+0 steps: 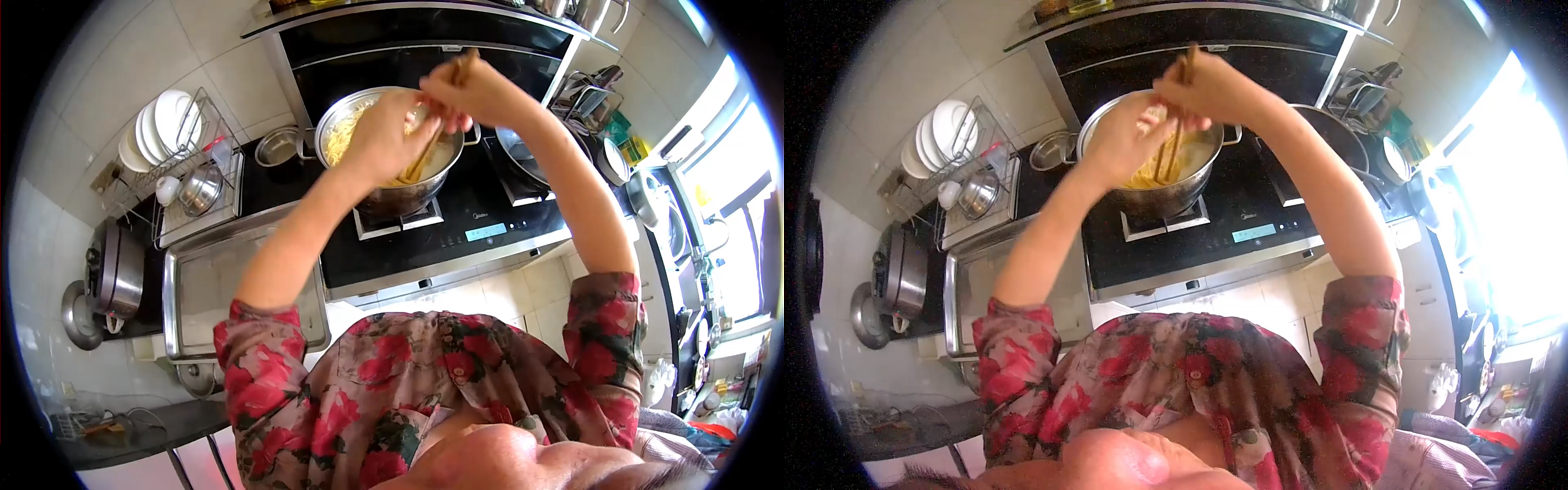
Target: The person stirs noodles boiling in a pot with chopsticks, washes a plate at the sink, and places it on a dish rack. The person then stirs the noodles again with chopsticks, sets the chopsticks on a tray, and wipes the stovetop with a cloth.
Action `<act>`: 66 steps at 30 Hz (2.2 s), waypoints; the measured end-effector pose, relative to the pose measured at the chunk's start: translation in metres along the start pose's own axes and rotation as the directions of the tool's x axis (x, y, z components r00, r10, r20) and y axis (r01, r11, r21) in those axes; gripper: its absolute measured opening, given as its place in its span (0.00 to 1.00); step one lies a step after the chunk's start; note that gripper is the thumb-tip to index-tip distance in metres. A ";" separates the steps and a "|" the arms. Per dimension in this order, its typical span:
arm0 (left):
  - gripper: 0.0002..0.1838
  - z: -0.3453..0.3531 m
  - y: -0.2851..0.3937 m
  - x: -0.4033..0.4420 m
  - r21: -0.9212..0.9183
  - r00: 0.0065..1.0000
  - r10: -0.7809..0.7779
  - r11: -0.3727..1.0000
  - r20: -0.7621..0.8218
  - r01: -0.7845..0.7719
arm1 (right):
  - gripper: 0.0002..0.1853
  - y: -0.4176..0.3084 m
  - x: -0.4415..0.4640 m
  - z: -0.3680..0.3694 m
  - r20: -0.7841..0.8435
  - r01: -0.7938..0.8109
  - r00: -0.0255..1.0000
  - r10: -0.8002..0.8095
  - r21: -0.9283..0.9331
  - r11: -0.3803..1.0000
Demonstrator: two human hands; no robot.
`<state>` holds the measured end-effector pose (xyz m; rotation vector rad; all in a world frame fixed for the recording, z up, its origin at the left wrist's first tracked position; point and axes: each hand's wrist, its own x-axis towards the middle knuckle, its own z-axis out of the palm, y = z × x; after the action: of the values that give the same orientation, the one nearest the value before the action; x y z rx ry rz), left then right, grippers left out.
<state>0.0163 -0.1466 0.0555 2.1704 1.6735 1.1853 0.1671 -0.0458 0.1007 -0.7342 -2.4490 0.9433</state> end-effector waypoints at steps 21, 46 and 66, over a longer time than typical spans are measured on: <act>0.14 0.148 -0.021 -0.056 -0.825 0.848 -0.300 -0.511 0.436 0.243 | 0.29 0.020 -0.098 0.017 0.464 0.317 0.882 -0.083 -0.454 0.832; 0.11 0.148 -0.017 -0.078 -0.826 0.770 -0.420 -0.513 0.480 0.235 | 0.15 0.072 -0.101 0.114 0.153 -0.408 0.913 0.379 0.370 0.835; 0.14 0.177 -0.001 -0.107 -0.895 0.784 -0.433 -0.175 0.444 0.410 | 0.12 0.102 -0.161 0.156 -0.094 -0.231 0.937 0.335 0.550 0.803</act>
<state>0.1255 -0.1808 -0.1164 0.5053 0.7264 1.3968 0.2408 -0.1545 -0.1079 -0.9440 -1.8009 1.5103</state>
